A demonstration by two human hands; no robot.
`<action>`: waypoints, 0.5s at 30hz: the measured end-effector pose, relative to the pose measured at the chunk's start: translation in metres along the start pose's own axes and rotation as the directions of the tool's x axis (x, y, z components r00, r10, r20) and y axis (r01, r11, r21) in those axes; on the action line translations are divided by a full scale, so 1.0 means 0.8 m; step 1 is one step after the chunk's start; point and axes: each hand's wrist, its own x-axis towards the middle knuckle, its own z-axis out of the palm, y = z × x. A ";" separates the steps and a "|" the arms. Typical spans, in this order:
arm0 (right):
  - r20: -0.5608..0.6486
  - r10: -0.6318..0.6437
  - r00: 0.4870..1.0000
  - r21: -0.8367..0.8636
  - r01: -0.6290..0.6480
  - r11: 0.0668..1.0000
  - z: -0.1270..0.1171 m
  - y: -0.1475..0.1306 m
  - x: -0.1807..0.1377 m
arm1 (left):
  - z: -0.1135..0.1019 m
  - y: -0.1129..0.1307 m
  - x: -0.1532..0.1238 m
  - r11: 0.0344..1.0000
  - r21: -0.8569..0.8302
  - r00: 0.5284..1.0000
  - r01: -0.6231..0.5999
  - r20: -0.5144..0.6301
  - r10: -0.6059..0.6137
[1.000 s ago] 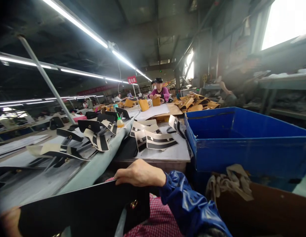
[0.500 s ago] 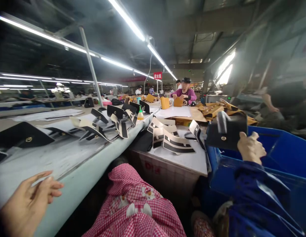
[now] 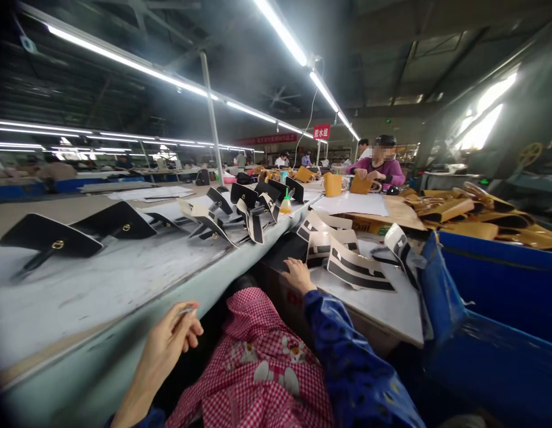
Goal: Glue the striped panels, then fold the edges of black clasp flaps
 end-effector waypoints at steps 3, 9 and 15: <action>0.013 0.045 0.999 -0.040 -0.044 0.998 0.029 -0.009 0.013 | -0.002 -0.012 0.001 0.998 -0.047 0.999 0.038 0.011 -0.037; 0.033 0.069 0.997 0.054 -0.071 0.996 0.022 -0.005 0.013 | 0.012 -0.023 0.004 0.955 -0.239 0.982 0.173 0.117 -0.149; 0.081 -0.126 0.989 0.332 0.092 0.939 -0.038 -0.017 -0.063 | 0.045 -0.019 0.000 0.784 -0.502 0.930 0.365 0.237 -0.281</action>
